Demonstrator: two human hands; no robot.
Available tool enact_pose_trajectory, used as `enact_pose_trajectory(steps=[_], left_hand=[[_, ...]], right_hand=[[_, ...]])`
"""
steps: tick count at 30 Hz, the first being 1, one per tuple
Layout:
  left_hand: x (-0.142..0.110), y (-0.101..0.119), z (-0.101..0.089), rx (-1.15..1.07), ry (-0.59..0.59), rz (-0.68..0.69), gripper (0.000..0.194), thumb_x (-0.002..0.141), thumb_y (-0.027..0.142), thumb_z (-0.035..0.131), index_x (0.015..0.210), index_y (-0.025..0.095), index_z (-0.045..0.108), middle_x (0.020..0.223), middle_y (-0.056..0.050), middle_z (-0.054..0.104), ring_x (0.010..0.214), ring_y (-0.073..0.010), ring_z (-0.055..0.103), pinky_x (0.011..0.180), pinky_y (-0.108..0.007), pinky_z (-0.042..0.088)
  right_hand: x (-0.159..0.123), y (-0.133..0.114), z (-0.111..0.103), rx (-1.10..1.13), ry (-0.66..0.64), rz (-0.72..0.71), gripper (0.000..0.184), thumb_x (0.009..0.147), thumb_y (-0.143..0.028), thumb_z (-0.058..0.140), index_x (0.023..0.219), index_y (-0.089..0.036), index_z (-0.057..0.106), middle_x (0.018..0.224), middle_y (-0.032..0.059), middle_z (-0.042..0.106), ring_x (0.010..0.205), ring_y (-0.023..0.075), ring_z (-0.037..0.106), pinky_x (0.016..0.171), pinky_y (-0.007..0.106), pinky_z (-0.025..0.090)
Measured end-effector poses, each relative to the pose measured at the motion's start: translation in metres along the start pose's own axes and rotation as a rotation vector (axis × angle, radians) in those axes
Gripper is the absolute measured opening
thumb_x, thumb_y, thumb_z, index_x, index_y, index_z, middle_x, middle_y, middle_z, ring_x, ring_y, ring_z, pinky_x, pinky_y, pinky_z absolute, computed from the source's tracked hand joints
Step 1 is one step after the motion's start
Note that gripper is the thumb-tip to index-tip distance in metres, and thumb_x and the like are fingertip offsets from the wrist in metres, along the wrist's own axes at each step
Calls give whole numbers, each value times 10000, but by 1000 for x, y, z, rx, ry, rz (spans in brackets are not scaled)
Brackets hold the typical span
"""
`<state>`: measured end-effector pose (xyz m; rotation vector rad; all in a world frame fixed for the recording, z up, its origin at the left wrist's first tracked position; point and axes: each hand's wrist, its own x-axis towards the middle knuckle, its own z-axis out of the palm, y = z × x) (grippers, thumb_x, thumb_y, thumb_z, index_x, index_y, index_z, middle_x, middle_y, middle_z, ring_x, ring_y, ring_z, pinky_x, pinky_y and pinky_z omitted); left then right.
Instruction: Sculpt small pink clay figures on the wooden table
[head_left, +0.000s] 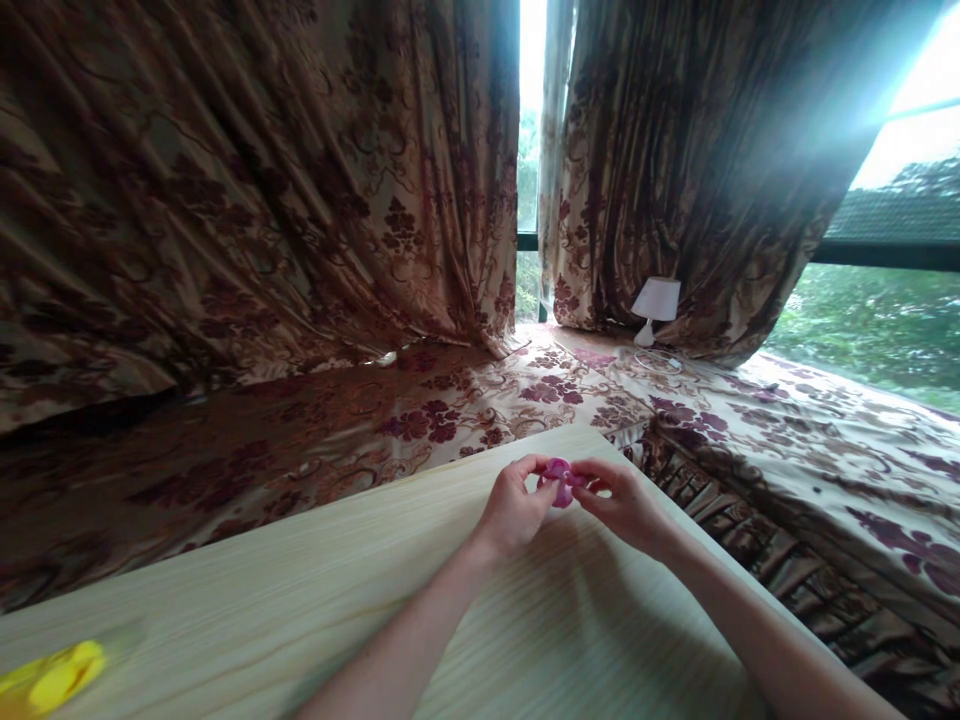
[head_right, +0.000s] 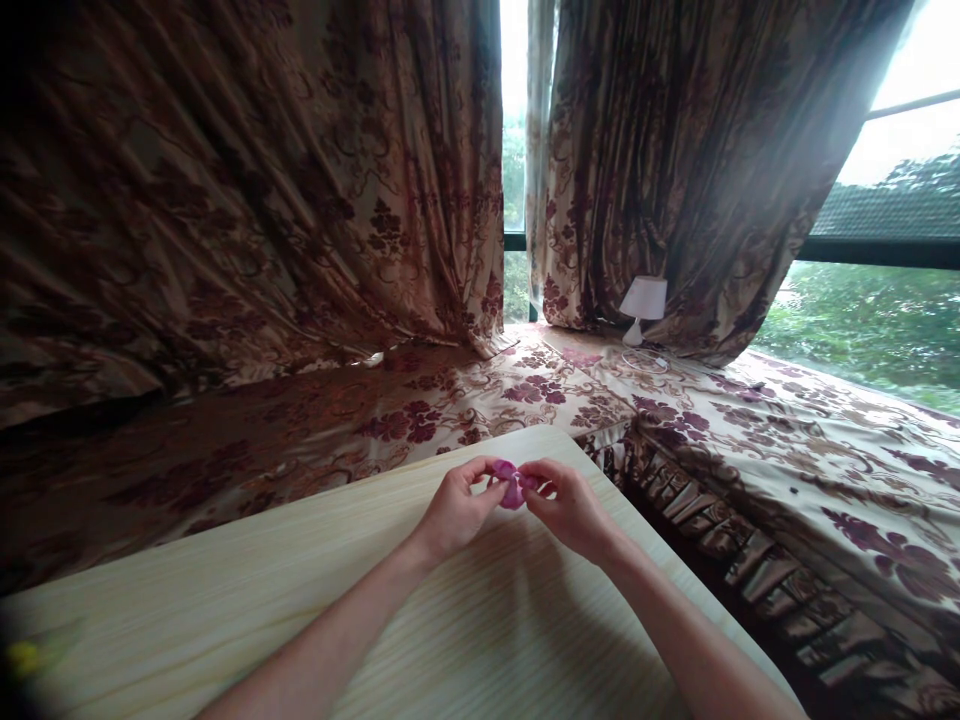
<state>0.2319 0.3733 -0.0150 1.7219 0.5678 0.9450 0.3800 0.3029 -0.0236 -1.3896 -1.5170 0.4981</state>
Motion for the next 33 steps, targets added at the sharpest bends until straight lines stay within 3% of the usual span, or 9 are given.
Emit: enact_pose_trajectory(steps=[7,14,23,33], left_hand=[[26,-13,19,28,-75,14,165,716,223,575,839,161,666,803,-34,673,756,-171,595,712,-255,446],[38,-33,24,78,-159,10,212,731,261,562,872,143,670,814,-45,678,745,-183,598,673,-251,460],[33,-26,25,-66,-207,-25,232,760,262,532,910,156,674,845,-44,685,758,-187,617,655,-254,485],[31,-31,22,7,-179,18,235,759,211,509,922,147,665,785,-21,674,711,-149,596,647,-227,465]], right_hand=[[3,20,-14,-160,104,10,204,751,-214,553,921,-209,664,789,32,623,706,162,551,603,261,432],[1,32,-20,-220,30,54,199,763,-206,539,916,-217,667,777,28,590,663,141,524,559,238,392],[1,22,-20,-313,57,3,167,772,-261,573,918,-216,640,793,31,597,716,157,525,660,264,406],[-1,14,-20,-450,52,-63,216,768,-180,540,964,-226,619,817,14,613,775,160,543,707,262,413]])
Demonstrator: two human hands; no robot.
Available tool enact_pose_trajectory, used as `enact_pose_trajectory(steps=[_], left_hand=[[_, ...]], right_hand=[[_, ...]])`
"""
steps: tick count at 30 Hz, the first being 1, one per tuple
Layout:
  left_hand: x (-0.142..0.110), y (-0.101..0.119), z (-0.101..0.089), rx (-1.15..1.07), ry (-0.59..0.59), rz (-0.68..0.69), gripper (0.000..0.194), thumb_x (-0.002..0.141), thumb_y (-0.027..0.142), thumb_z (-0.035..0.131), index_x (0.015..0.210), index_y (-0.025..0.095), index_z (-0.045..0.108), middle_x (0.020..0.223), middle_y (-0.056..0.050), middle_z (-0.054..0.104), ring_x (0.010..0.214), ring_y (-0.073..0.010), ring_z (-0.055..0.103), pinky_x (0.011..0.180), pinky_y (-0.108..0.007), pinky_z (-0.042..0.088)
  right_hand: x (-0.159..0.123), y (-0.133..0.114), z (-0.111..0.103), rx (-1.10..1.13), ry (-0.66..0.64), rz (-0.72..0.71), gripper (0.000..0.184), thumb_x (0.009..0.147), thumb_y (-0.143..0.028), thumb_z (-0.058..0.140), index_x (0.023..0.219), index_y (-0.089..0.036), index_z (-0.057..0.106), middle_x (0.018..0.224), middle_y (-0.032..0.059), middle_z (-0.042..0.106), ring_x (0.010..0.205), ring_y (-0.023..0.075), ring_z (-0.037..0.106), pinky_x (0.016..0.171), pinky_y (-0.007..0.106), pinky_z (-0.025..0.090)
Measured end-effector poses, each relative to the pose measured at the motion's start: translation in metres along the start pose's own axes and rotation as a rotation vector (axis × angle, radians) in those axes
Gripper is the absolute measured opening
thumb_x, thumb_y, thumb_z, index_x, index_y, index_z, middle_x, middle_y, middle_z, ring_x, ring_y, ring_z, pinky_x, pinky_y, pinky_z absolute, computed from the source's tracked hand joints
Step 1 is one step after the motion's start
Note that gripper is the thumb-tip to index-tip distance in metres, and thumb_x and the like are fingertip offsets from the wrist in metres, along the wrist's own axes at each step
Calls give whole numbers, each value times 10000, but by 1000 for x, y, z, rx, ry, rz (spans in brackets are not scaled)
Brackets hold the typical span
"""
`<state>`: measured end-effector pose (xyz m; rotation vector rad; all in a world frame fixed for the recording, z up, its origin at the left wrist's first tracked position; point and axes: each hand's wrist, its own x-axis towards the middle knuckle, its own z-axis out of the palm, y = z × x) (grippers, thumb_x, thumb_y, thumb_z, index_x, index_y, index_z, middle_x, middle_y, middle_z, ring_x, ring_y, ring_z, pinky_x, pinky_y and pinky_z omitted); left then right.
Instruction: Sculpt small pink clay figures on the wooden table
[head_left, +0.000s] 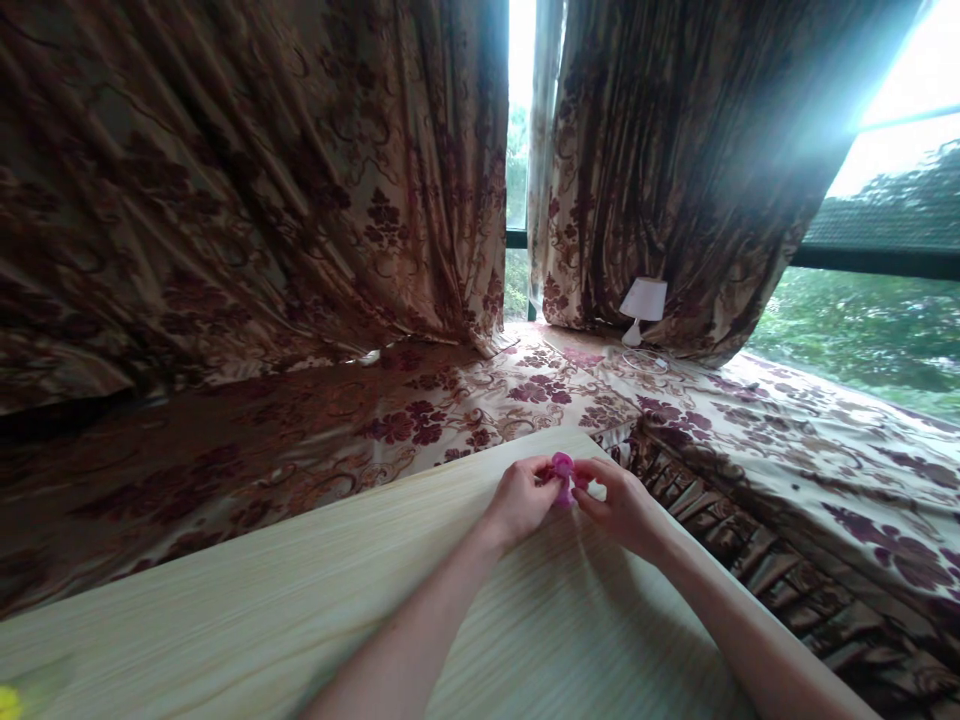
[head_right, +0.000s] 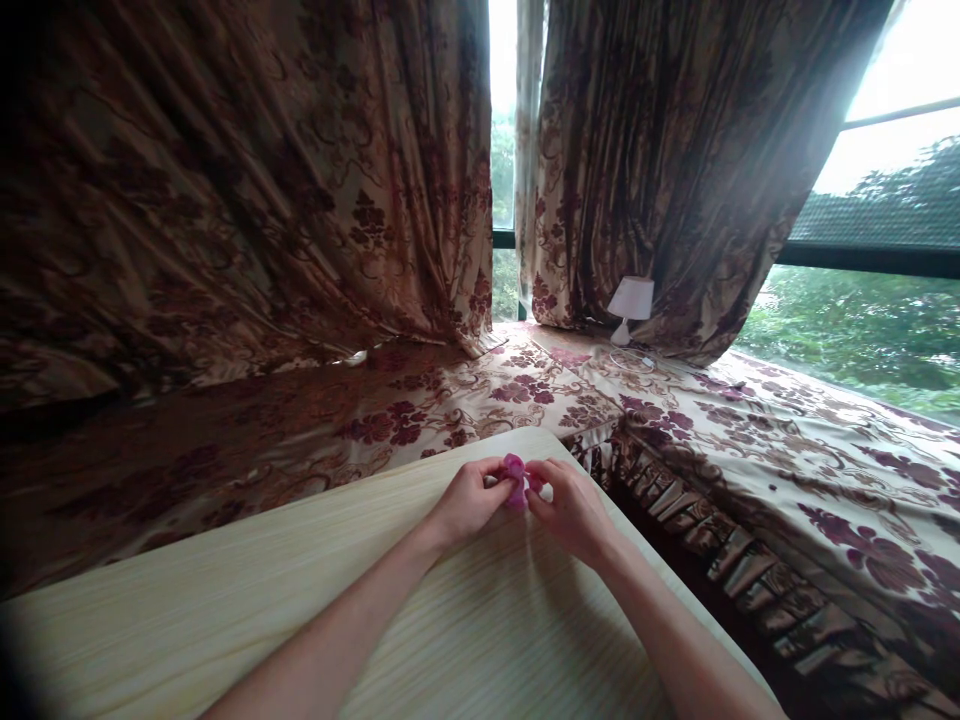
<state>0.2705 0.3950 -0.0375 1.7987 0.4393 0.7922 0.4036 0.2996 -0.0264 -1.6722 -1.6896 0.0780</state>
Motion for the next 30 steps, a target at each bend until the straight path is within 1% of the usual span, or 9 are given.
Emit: enact_pose_trajectory(steps=[3,7,9,12,14,19,22,26,30], left_hand=[[-2,1,-1,47,-8,15,248,763,202,500,951,155,656,803,-21,671,718,-144,590,647,-220,455],[-4,0,-3,129,-26,27,255,763,190,496,971,159,640,815,-24,659,734,-141,582,656,-220,449],[-5,-1,-4,220,18,29,249,748,188,515,964,164,637,841,-28,650,776,-149,578,698,-235,450],[-6,-4,-6,404,133,54,241,707,182,558,936,176,636,906,-37,632,883,-173,549,799,-274,432],[-7,-5,-6,497,161,70,236,692,176,569,919,177,633,914,-44,624,905,-183,535,820,-290,423],[-9,-6,-6,602,128,109,229,690,146,548,905,180,620,893,-41,626,885,-183,532,816,-299,420],[-9,-5,-6,652,115,114,180,689,137,540,845,186,615,866,-35,619,867,-180,527,795,-293,419],[-10,-5,-7,704,95,104,86,690,143,538,734,188,597,801,-31,599,836,-179,520,756,-288,417],[-11,-5,-7,706,97,99,70,699,156,539,724,187,597,803,-35,592,841,-180,517,760,-290,416]], right_hand=[[0,1,1,19,-19,18,248,754,-203,565,997,-227,608,836,14,629,760,158,555,684,252,421],[-1,3,1,26,-21,29,248,743,-217,579,988,-218,609,841,19,635,753,159,562,667,249,426],[-1,3,1,24,-15,27,255,739,-218,581,994,-215,606,844,21,633,764,161,562,671,250,426],[-2,1,-1,10,-33,15,284,733,-218,588,1017,-213,596,860,23,628,792,168,558,691,257,423],[-2,0,-3,-10,-45,4,295,729,-204,584,1023,-212,595,865,25,624,805,173,553,713,266,419],[-2,0,-3,-44,-61,-12,300,721,-184,572,1019,-209,599,859,30,619,799,174,544,732,274,413],[-2,1,-1,-63,-69,-9,289,726,-191,569,1012,-212,600,855,29,618,801,174,543,730,270,410],[-2,3,3,-110,-57,20,248,715,-221,591,961,-208,617,830,28,617,795,179,542,717,268,406],[-2,3,6,-153,-35,49,181,722,-246,595,895,-202,625,797,25,609,775,174,536,692,259,401]])
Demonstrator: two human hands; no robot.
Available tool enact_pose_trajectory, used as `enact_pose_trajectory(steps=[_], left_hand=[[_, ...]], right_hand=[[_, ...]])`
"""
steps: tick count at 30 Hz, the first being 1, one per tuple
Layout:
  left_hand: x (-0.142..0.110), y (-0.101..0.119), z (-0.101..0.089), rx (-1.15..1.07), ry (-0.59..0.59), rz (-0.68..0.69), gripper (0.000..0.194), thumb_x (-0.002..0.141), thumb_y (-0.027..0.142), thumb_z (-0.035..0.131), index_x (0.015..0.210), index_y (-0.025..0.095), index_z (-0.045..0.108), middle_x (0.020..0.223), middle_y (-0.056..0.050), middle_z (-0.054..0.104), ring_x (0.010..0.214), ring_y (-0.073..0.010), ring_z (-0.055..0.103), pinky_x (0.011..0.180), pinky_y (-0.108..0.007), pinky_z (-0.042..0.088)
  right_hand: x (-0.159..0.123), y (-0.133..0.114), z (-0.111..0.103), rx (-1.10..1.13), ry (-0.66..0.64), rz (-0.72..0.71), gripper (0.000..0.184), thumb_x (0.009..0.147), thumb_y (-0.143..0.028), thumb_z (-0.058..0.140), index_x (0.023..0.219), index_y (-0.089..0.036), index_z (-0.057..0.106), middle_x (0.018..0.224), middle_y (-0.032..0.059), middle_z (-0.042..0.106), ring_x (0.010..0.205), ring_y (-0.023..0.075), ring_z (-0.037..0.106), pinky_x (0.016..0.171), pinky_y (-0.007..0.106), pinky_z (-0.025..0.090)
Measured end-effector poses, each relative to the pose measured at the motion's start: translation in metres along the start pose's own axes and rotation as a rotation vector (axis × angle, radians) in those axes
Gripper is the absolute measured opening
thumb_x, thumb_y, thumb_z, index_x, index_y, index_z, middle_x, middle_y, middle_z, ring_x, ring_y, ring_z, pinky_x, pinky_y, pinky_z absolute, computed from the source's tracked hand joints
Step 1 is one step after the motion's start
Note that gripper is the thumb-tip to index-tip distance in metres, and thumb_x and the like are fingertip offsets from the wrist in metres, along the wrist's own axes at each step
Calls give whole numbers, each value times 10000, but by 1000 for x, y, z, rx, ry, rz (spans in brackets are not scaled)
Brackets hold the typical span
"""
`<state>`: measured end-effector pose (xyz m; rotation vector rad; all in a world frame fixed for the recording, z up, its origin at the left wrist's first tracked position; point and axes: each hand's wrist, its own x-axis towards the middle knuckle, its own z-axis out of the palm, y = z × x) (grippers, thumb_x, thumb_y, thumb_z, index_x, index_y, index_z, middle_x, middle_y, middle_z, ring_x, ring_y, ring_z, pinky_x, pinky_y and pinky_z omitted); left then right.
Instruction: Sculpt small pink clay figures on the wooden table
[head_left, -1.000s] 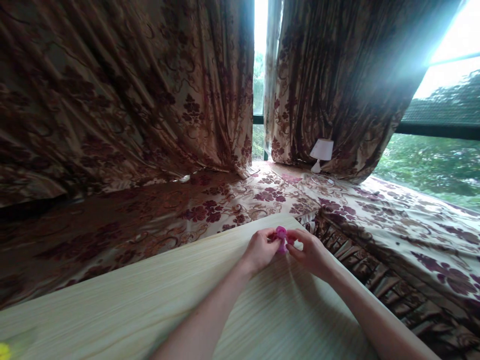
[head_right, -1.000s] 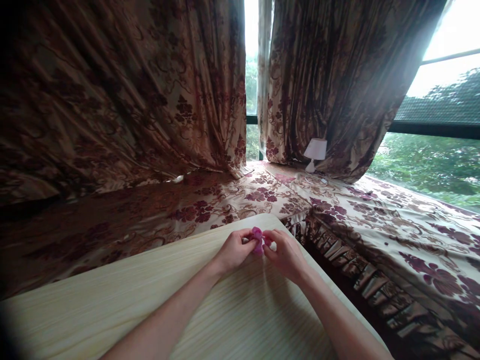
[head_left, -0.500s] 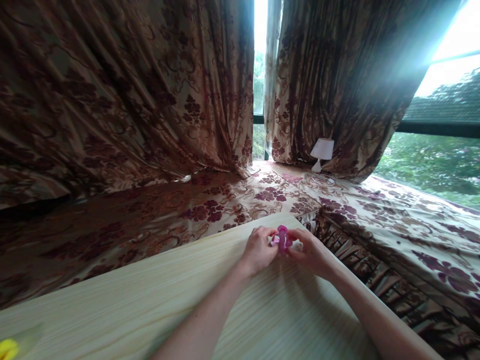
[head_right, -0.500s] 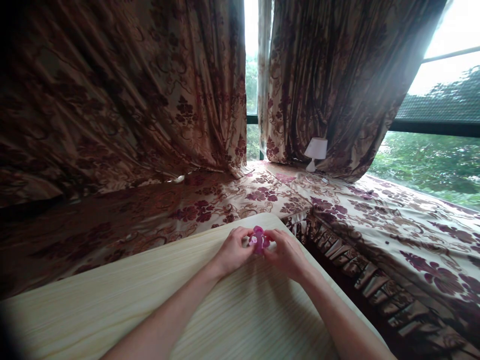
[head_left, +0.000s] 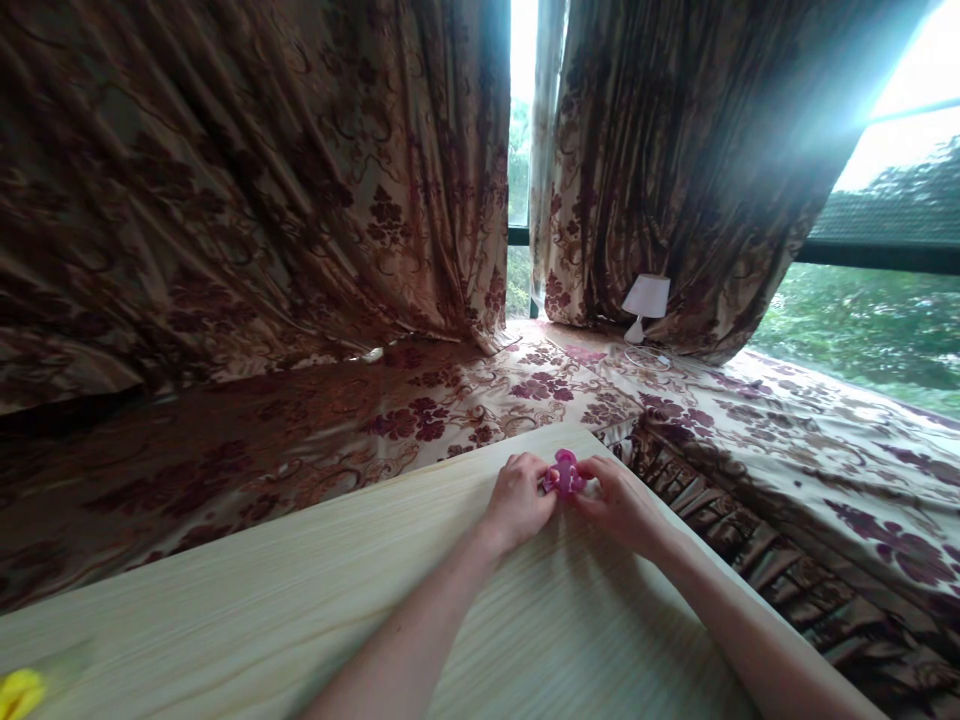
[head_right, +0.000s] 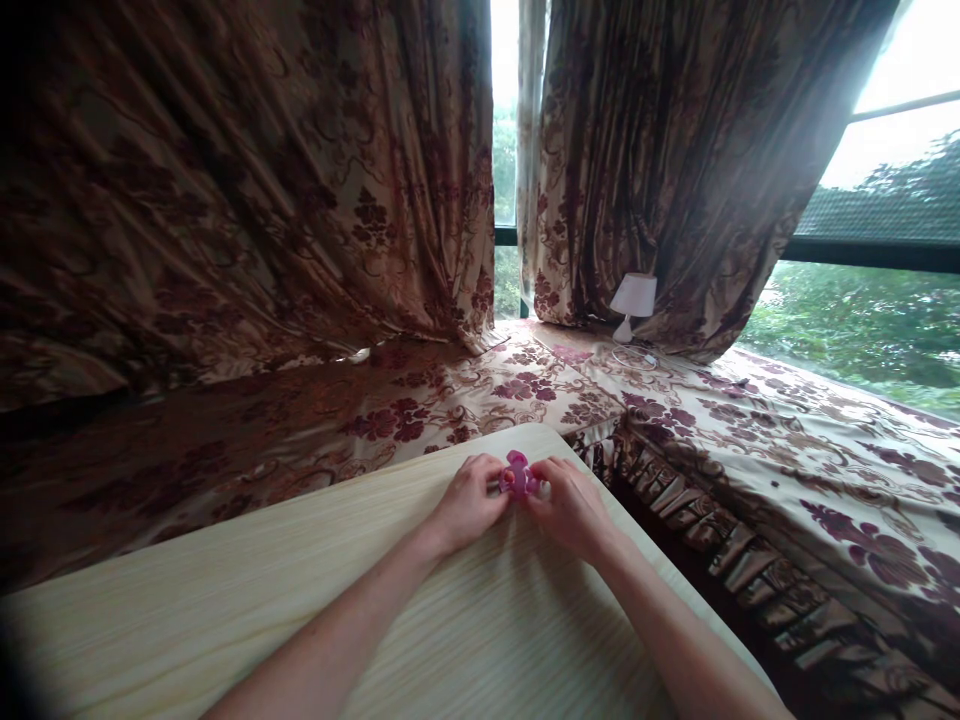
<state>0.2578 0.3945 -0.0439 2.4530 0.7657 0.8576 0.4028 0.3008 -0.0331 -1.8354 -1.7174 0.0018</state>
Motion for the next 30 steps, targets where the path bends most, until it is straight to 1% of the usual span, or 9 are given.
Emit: enact_pose_trajectory(steps=[5,10,13,15,22,30], left_hand=[[-1,0,0,-13,-1,-8,70,705,166,542,722,188,606,804,-36,589,849,-181,513,771,-295,416],[0,0,0,-24,-13,-15,77,705,169,546,728,188,617,822,-37,587,856,-181,514,784,-299,418],[0,0,0,-30,-15,-19,82,709,174,548,737,188,624,822,-38,586,855,-181,518,784,-303,421],[0,1,0,-32,-12,-21,81,710,176,552,741,189,627,824,-38,585,858,-181,520,784,-303,423],[-1,1,0,-33,-2,-6,73,719,175,553,728,186,624,831,-39,588,858,-178,524,787,-302,426],[-2,1,-1,-23,0,-9,63,727,201,556,724,182,616,819,-39,582,851,-177,519,782,-300,423]], right_hand=[[-1,0,0,-23,-7,1,97,747,-254,581,814,-200,624,757,16,596,740,160,526,668,249,392],[0,0,2,-19,4,-1,145,771,-308,572,849,-200,629,770,23,597,756,164,524,675,251,390],[1,-1,2,-20,8,-5,190,792,-367,550,829,-200,631,759,26,591,750,165,520,669,252,388],[1,-1,2,-15,15,-2,196,796,-378,544,809,-202,630,754,24,589,741,161,520,660,248,387],[-1,-2,-2,-16,15,6,96,778,-266,550,778,-205,624,752,14,591,737,152,526,670,240,384],[0,-3,-3,-35,10,-6,108,779,-238,527,785,-196,626,726,10,588,711,150,526,637,232,373]])
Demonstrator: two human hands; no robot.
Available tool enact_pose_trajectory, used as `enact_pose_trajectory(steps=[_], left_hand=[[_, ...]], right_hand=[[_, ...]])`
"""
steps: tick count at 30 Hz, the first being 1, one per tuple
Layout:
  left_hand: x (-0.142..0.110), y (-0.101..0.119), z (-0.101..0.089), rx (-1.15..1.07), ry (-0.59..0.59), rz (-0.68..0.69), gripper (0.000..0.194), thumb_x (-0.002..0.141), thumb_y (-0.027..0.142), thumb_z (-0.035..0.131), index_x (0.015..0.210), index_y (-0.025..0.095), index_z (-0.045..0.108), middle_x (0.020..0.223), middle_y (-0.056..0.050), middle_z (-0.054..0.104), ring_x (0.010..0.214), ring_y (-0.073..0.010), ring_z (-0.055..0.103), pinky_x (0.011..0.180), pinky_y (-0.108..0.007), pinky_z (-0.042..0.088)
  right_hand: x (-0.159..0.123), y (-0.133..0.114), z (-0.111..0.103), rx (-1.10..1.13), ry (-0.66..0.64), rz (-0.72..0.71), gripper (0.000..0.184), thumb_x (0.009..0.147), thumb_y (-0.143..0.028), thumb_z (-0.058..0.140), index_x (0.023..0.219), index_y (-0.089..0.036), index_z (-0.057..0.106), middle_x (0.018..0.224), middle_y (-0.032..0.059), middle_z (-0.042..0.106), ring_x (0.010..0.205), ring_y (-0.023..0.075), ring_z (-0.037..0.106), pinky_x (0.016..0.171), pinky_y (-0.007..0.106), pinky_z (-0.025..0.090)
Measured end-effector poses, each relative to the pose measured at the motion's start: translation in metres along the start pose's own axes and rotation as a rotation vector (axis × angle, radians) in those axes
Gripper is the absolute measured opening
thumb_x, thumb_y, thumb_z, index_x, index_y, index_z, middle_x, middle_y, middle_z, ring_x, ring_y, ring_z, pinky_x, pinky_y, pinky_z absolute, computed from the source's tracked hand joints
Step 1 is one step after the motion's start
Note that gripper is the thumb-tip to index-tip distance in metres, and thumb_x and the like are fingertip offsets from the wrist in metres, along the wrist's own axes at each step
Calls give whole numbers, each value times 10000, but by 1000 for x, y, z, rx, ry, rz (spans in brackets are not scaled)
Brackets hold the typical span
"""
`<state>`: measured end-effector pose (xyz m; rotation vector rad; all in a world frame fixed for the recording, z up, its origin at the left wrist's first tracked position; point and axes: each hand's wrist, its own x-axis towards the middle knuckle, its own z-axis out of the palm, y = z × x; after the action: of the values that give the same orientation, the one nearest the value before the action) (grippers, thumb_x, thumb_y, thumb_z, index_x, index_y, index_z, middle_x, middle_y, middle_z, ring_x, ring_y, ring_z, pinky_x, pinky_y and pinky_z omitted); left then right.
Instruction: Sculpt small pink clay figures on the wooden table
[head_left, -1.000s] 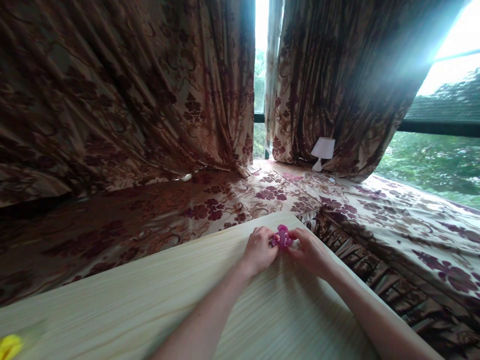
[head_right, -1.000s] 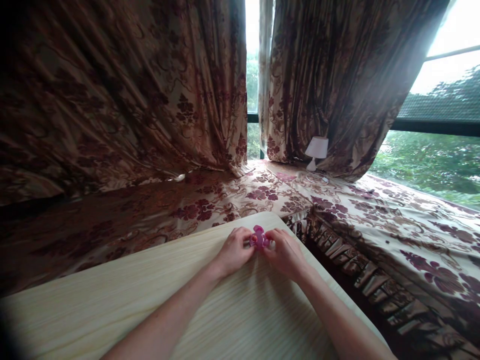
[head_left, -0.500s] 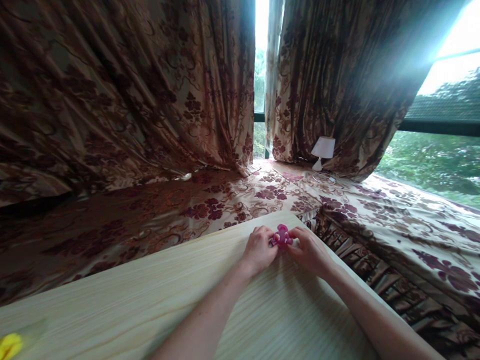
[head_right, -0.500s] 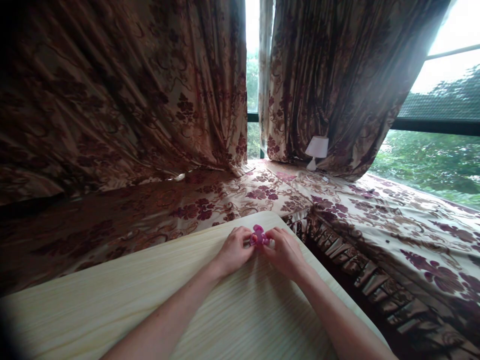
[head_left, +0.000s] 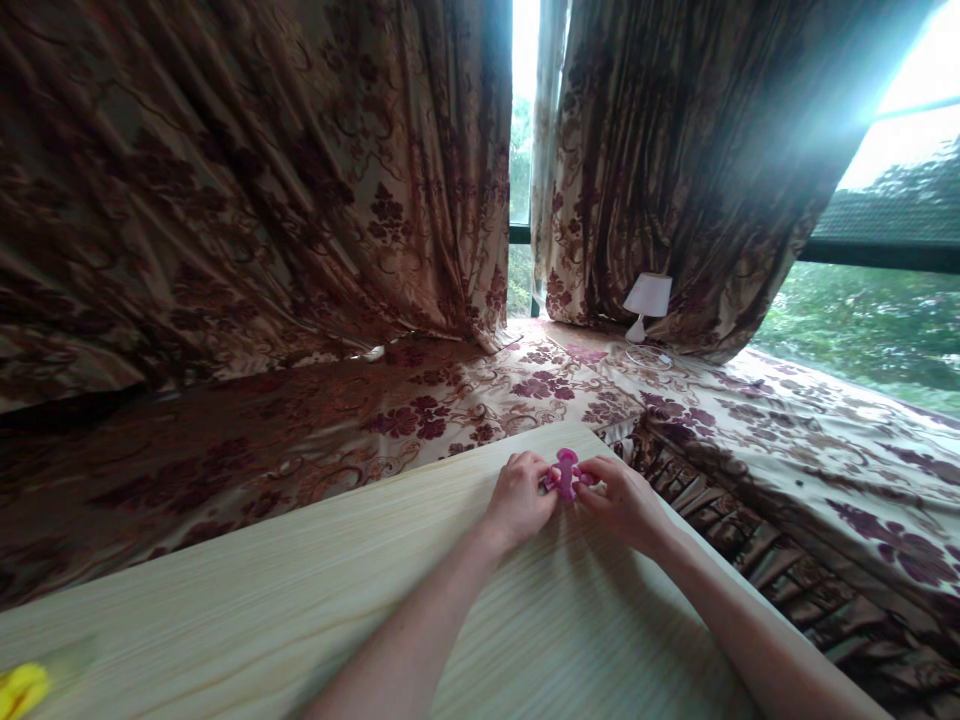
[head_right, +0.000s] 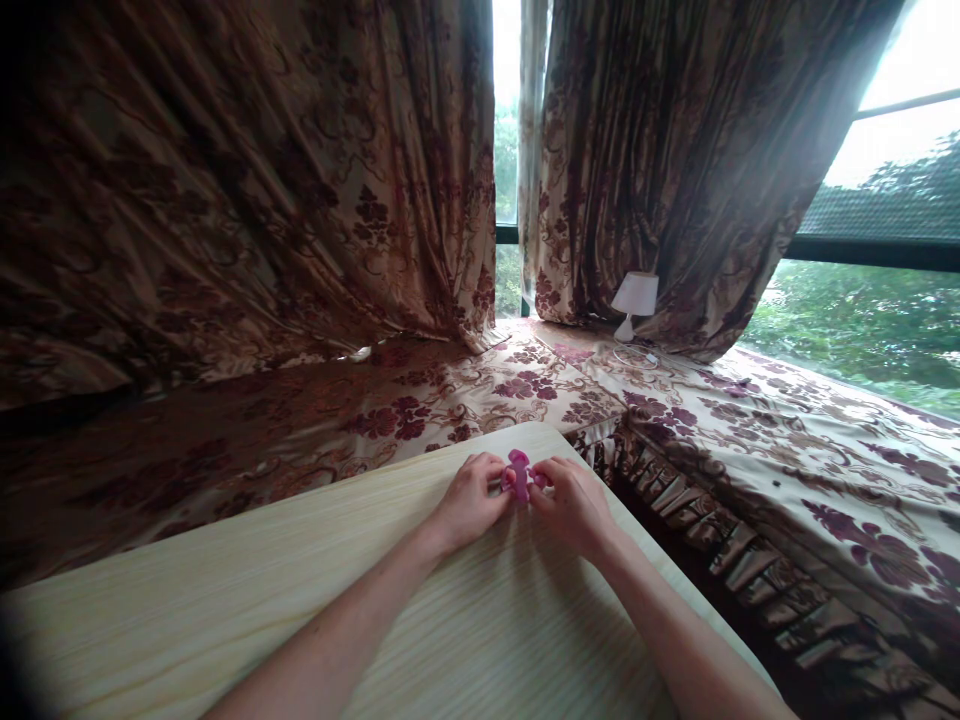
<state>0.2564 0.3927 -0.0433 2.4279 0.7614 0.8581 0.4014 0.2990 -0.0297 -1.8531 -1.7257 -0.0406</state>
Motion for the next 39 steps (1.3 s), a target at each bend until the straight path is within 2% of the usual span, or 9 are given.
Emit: enact_pose_trajectory(steps=[10,16,24,30,36,39], left_hand=[[0,0,0,-11,-4,9,70,732,203,556,733,187,624,831,-39,585,857,-177,518,790,-299,421],[-3,-1,-5,25,9,35,143,748,198,541,848,199,643,878,-45,582,891,-179,511,829,-302,413],[-17,5,-24,235,-71,122,163,814,244,487,862,233,642,929,-52,550,921,-198,483,834,-332,384],[-18,13,-25,380,-81,135,167,835,258,464,884,229,621,921,-56,545,947,-210,465,883,-367,339],[-24,10,-26,323,-69,131,176,846,263,450,947,254,593,974,-47,529,957,-199,463,860,-340,353],[-26,9,-28,296,-82,138,182,852,259,439,958,250,586,966,-45,532,944,-193,469,858,-332,355]], right_hand=[[-1,2,1,23,2,-7,135,784,-239,512,752,-198,637,705,15,587,679,146,517,627,234,371],[-1,3,1,28,-14,17,123,762,-248,533,782,-201,644,712,10,596,678,146,522,615,232,369],[-1,3,2,-17,-24,-5,131,786,-247,515,769,-199,636,700,14,593,668,144,518,607,230,358],[0,1,1,-10,-28,-6,138,789,-266,516,777,-205,639,697,13,594,658,144,514,593,229,354],[0,-2,4,19,16,-4,185,799,-363,529,764,-200,610,692,5,588,653,144,510,576,228,340],[1,-3,6,40,17,-10,158,802,-341,532,792,-206,613,702,-2,587,667,142,511,587,228,341]])
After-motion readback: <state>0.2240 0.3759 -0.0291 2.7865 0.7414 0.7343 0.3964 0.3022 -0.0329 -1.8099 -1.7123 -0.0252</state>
